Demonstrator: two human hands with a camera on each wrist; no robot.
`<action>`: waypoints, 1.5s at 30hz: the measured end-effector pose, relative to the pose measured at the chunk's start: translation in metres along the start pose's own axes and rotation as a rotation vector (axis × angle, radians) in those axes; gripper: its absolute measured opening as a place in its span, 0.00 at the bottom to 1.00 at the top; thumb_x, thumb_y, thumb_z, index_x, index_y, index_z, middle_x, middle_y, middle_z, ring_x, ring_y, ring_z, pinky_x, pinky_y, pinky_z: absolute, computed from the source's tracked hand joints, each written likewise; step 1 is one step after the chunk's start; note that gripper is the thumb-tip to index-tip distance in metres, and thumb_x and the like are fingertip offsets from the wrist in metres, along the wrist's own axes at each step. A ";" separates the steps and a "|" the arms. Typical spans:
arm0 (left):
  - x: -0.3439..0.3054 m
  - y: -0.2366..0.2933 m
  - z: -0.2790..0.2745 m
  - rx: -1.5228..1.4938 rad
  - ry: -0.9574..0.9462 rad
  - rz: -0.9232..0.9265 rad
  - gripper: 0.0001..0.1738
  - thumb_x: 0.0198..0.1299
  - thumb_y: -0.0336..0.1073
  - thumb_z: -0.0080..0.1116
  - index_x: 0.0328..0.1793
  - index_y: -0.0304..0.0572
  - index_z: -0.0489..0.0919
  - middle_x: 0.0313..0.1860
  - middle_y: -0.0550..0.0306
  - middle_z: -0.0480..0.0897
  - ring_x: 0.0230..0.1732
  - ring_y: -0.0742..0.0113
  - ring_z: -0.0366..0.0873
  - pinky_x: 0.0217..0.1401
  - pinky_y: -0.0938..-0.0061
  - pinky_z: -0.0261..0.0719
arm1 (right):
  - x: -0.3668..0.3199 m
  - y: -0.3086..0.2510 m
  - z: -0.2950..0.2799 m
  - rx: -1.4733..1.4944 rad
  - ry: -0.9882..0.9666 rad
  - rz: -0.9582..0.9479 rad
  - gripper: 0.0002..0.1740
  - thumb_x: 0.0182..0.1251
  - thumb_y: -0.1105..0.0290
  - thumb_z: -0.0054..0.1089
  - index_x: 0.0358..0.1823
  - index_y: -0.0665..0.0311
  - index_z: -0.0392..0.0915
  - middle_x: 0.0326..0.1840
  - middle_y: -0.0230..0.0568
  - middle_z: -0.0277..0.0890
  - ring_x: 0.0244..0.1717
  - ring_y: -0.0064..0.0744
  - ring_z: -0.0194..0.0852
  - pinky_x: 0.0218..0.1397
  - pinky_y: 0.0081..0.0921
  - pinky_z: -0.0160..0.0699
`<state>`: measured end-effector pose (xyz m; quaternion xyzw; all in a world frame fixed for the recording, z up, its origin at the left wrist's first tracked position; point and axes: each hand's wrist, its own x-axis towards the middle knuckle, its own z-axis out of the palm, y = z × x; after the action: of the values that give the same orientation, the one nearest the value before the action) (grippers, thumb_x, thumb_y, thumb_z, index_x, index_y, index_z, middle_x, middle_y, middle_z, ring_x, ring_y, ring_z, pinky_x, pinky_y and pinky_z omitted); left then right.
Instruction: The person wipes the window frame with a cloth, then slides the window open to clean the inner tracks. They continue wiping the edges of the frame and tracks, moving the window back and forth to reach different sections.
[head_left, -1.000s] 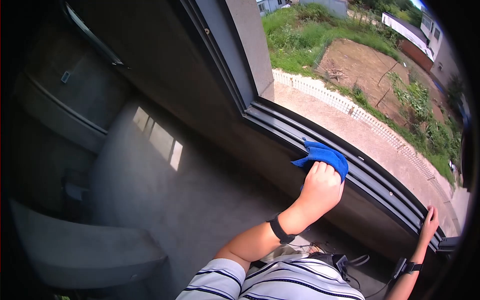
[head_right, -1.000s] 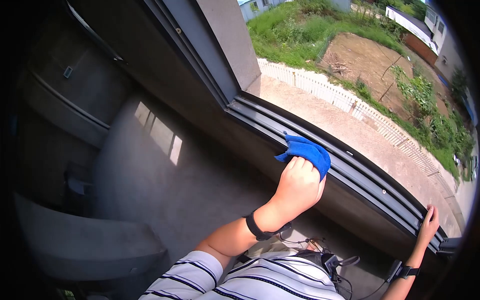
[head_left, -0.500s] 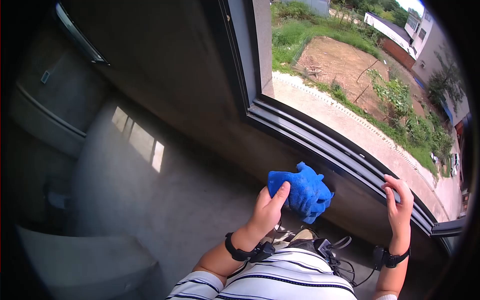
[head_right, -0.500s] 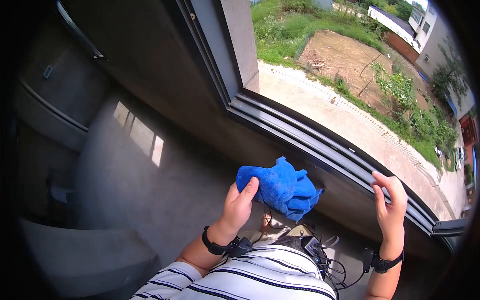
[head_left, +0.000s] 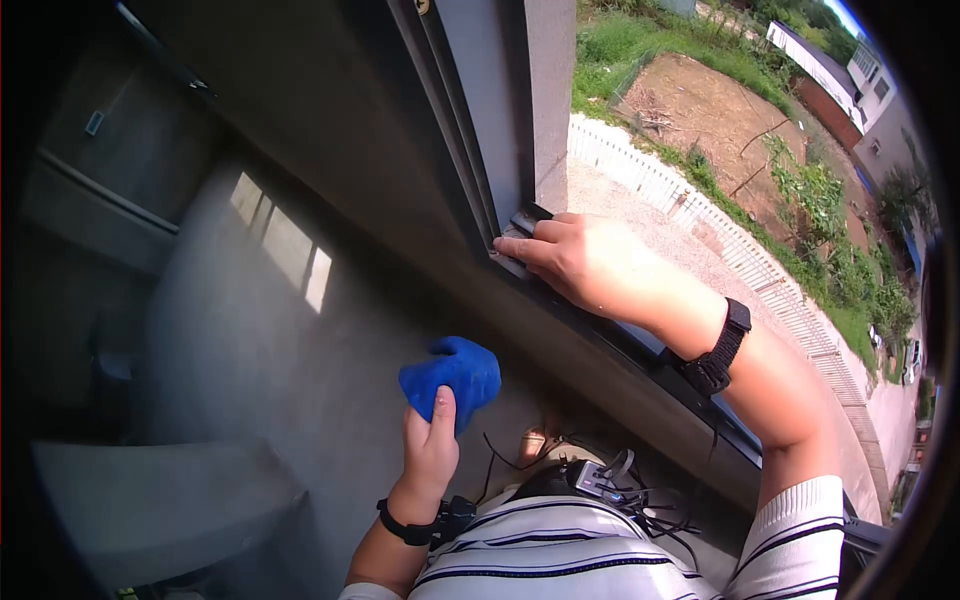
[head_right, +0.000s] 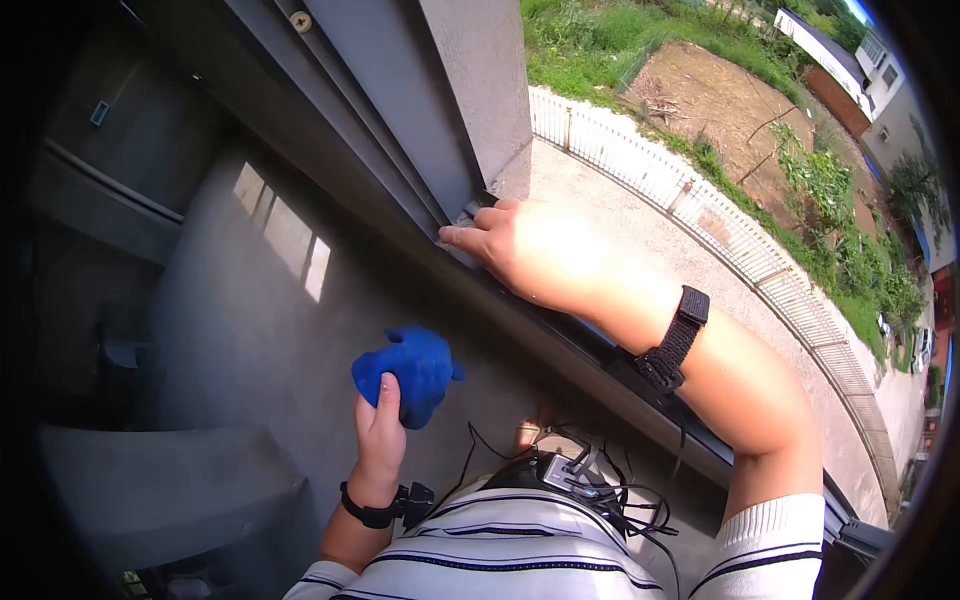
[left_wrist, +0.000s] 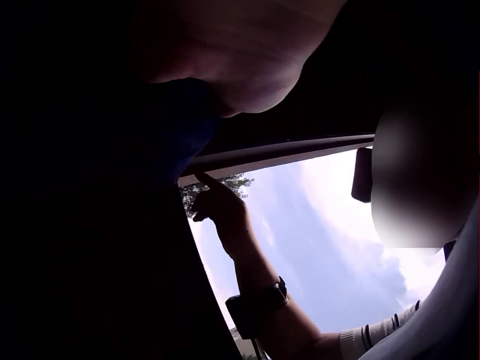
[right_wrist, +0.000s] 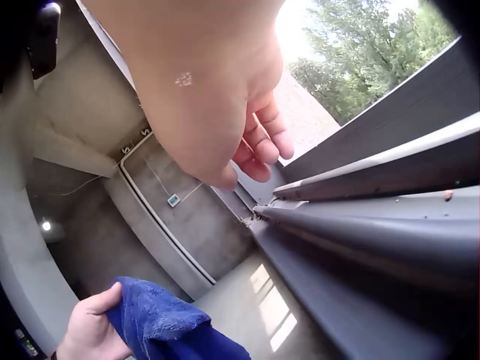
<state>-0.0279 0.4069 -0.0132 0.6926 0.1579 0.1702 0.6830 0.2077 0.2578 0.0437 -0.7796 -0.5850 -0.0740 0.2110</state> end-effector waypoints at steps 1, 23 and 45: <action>0.012 -0.007 0.010 0.104 -0.017 0.066 0.17 0.77 0.40 0.42 0.57 0.35 0.74 0.51 0.56 0.78 0.53 0.67 0.74 0.61 0.70 0.71 | 0.006 0.005 0.006 0.021 -0.004 -0.007 0.18 0.63 0.70 0.60 0.55 0.57 0.81 0.32 0.41 0.74 0.35 0.42 0.76 0.36 0.38 0.77; 0.021 -0.015 0.055 0.360 -0.038 0.249 0.13 0.61 0.33 0.65 0.50 0.36 0.80 0.47 0.45 0.82 0.46 0.48 0.81 0.51 0.62 0.78 | 0.003 0.007 0.012 0.069 -0.078 0.020 0.14 0.61 0.69 0.57 0.46 0.60 0.85 0.25 0.41 0.75 0.32 0.43 0.78 0.35 0.37 0.79; -0.008 -0.020 -0.036 0.196 0.171 -0.047 0.13 0.67 0.31 0.58 0.55 0.32 0.76 0.50 0.54 0.81 0.50 0.67 0.77 0.60 0.71 0.73 | -0.040 -0.009 -0.069 0.176 -0.118 0.440 0.18 0.61 0.69 0.64 0.53 0.63 0.78 0.55 0.47 0.75 0.55 0.54 0.75 0.59 0.40 0.75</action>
<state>-0.0513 0.4361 -0.0329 0.7353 0.2474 0.1962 0.5997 0.1957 0.1963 0.0934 -0.8699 -0.4166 0.0707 0.2543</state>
